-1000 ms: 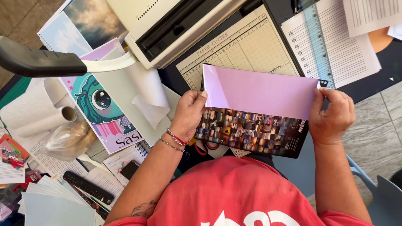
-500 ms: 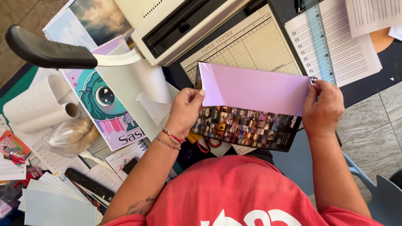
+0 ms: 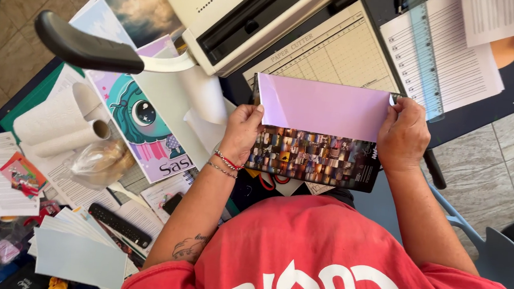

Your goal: Applying a decorative cover to a notebook and trimming the edges with a utility knife

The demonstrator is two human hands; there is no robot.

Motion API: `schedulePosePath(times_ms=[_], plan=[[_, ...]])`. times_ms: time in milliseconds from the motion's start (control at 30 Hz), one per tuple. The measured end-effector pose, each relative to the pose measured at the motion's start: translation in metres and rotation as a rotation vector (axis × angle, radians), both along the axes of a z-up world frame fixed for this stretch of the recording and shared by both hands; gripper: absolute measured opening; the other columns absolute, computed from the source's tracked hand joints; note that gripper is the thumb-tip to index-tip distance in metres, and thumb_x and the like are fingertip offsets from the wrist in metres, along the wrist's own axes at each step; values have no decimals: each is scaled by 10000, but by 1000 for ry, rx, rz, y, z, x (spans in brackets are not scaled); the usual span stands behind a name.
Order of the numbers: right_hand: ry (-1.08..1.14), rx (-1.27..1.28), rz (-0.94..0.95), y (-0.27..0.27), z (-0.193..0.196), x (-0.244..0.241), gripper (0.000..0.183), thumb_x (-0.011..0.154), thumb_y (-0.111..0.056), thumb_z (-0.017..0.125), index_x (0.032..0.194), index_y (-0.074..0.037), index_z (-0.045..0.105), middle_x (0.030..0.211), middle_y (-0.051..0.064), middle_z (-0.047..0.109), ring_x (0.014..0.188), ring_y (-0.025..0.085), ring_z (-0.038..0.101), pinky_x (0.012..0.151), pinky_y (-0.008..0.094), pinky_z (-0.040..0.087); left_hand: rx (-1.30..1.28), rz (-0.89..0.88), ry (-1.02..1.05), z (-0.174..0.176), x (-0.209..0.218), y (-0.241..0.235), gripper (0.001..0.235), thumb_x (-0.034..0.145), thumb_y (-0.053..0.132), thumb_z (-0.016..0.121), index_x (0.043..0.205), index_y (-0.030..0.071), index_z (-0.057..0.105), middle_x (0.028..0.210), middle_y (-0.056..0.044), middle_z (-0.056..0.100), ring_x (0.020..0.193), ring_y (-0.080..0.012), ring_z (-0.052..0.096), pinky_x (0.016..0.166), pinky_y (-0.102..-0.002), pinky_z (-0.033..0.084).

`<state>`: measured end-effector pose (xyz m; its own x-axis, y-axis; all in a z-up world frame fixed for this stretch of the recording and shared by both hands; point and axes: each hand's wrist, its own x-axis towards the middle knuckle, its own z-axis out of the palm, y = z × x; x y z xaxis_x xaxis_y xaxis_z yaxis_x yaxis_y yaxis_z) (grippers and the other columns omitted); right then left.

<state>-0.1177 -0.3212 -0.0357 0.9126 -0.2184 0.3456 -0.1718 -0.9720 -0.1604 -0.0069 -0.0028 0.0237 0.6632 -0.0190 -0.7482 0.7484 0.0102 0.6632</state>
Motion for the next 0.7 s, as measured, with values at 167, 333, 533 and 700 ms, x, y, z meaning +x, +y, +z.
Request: schedulePosePath(times_ms=[167,333,533,700], plan=[[56,56,-48,8,-6,-11,278,991,-120,754,1198,-102,569,983,27,570,782,286,711,728,399,594,-52,0,14,-3,-1,4,199,1041,267,628,1022,71,597,892,24,461,919,-102,509,882,-334,555],[82,264,-78,6,7,-10,298,1005,-65,755,1217,-94,548,1025,23,599,889,306,760,767,446,594,-92,20,16,-8,-2,8,197,1046,269,627,1009,79,596,877,20,476,906,-107,535,879,-358,571],[114,512,-53,5,36,-1,417,1007,35,742,1342,-12,499,1051,93,630,1061,378,733,908,532,559,-107,2,10,-8,0,9,195,1050,274,619,1007,86,586,880,39,459,907,-93,519,884,-336,555],[111,472,-76,-12,10,-10,149,1002,-84,825,1088,-171,740,1039,-4,619,1009,266,737,892,402,579,-159,10,35,-41,-6,24,177,1061,265,618,1007,98,599,901,-12,547,929,-159,609,961,-452,552]])
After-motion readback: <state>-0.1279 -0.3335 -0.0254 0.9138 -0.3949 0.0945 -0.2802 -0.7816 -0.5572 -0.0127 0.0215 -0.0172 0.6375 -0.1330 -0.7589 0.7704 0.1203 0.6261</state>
